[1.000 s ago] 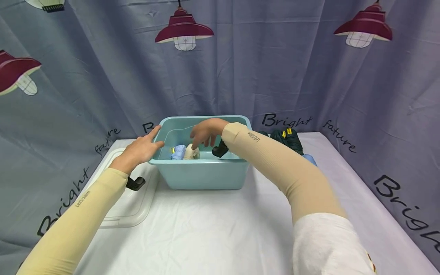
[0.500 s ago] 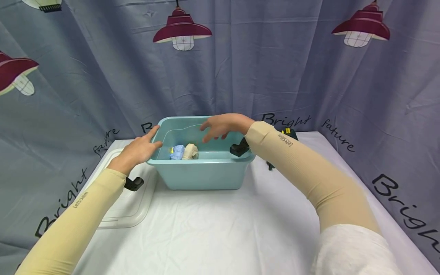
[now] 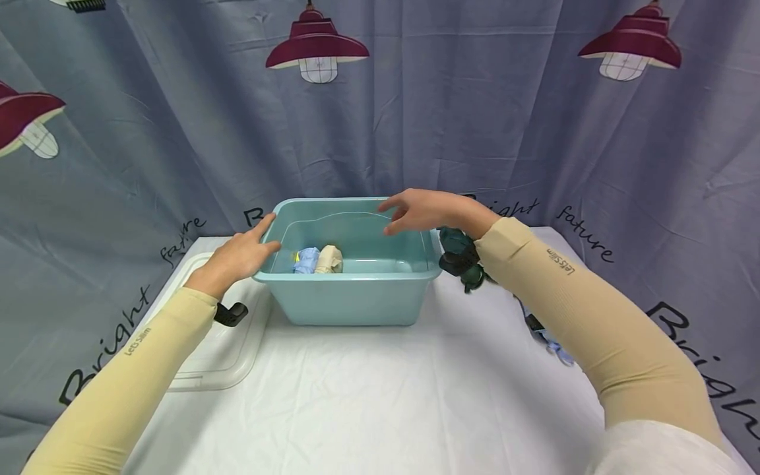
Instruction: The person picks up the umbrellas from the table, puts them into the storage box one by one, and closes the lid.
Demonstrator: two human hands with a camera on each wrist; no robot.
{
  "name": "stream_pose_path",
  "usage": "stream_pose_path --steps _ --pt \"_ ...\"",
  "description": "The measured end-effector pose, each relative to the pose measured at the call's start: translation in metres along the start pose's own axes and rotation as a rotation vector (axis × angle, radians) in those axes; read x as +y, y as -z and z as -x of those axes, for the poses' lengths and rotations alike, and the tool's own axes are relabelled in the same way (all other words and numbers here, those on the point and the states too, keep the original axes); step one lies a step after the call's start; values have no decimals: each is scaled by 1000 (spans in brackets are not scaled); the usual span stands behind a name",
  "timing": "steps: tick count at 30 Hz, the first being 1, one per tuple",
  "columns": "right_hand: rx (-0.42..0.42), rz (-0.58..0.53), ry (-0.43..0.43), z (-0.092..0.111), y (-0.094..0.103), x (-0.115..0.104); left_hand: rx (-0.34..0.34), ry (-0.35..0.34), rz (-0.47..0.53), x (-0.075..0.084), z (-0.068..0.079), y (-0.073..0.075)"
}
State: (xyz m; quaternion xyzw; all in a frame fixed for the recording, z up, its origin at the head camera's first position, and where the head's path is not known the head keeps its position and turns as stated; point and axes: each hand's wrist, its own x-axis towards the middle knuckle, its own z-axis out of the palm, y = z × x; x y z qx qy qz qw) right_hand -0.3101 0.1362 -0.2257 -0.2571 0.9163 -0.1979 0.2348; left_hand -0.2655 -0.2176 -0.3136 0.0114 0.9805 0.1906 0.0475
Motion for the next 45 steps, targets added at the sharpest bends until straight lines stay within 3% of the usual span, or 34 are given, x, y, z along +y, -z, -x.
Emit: stream_pose_path --steps 9,22,38,45 --pt "59 -54 6 33 4 25 -4 5 8 0 1 -1" --pt "136 -78 -66 71 5 70 -14 -8 8 1 -1 0" --pt "156 -72 -120 92 -2 125 12 -6 13 1 -1 2" --pt "127 -104 -160 96 -12 148 -11 0 22 2 1 1"
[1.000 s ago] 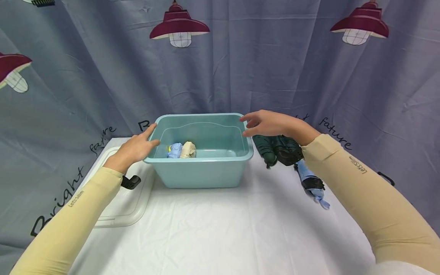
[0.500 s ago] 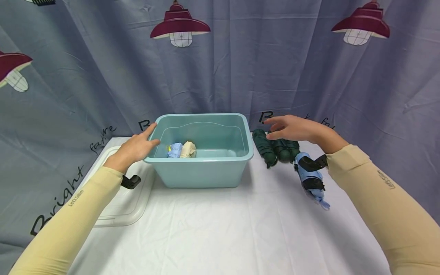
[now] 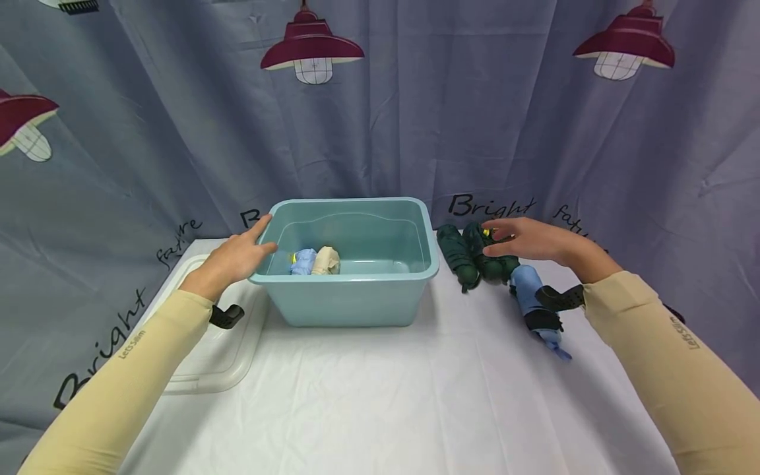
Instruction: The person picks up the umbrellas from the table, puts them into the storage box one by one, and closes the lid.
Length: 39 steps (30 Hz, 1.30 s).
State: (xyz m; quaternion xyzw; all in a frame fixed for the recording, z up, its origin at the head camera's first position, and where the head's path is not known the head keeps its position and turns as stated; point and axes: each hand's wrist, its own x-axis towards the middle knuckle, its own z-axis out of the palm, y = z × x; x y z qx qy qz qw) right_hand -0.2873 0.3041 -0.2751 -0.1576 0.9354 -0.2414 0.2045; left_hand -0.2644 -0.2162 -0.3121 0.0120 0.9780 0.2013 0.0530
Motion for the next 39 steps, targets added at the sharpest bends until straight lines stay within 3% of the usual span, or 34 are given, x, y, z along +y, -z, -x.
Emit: stream_pose_path --steps 24,39 --pt "-2 -23 -86 2 -21 67 3 -1 7 -1 0 -2" --pt "16 -14 -136 -5 -33 97 2 -2 9 0 0 -2"
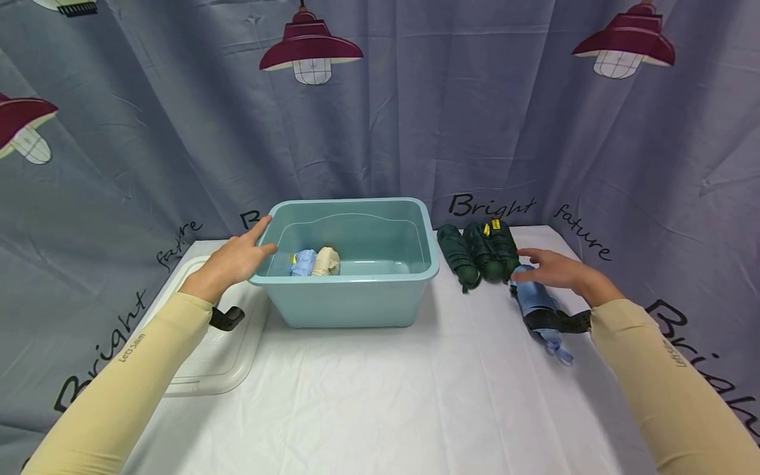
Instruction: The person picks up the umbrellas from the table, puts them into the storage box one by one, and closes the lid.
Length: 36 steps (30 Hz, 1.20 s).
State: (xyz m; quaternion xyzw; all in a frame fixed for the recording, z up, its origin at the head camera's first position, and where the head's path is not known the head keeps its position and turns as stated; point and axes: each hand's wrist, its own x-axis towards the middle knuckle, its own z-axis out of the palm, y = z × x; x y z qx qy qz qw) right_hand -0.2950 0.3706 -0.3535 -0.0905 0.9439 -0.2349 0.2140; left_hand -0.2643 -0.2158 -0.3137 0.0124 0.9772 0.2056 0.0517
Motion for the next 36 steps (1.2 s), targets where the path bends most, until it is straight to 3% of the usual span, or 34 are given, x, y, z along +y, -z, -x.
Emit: stream_pose_path --steps 19,31,36 --pt "-126 -94 -117 -9 -8 22 -5 4 10 -1 0 0" --pt "-186 -120 -188 -5 -10 14 -18 11 22 -2 2 0" --pt "-167 -111 -181 -1 -14 16 -12 1 23 -1 1 0"
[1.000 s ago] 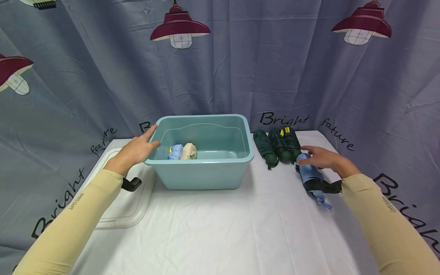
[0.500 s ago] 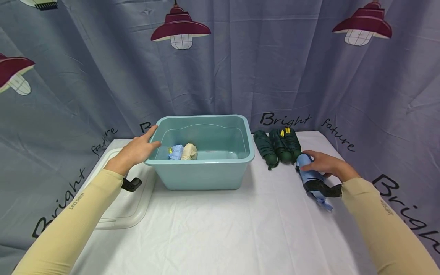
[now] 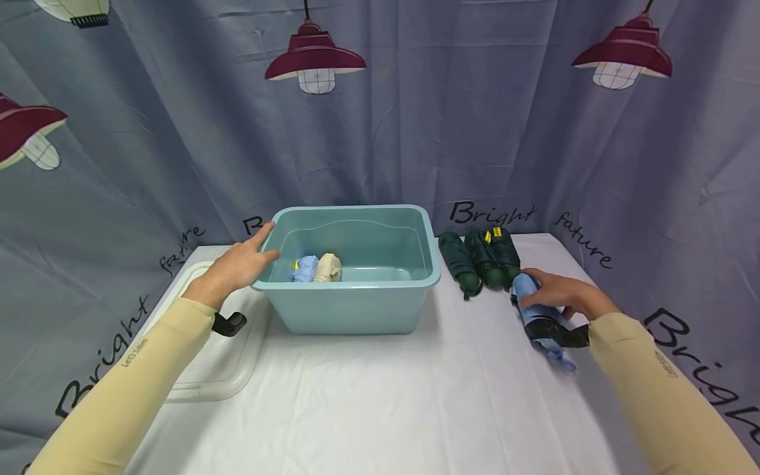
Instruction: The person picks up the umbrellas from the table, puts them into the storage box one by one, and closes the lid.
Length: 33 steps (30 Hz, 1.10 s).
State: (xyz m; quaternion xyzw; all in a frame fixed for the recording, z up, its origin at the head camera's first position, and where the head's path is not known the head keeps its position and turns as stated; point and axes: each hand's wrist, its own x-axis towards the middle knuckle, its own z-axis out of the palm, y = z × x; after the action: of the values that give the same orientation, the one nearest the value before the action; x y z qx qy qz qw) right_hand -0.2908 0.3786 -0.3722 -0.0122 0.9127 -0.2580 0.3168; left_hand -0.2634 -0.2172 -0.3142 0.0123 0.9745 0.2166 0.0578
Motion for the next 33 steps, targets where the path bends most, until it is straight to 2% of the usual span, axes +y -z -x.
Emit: stream_pose_path --steps 7,17,33 --pt "61 4 33 4 -2 6 12 -12 11 4 -3 2" --pt "95 8 71 9 -3 7 -3 -2 -2 2 -3 -1" --pt "282 155 235 37 7 -44 13 -1 -12 -1 -1 -3"
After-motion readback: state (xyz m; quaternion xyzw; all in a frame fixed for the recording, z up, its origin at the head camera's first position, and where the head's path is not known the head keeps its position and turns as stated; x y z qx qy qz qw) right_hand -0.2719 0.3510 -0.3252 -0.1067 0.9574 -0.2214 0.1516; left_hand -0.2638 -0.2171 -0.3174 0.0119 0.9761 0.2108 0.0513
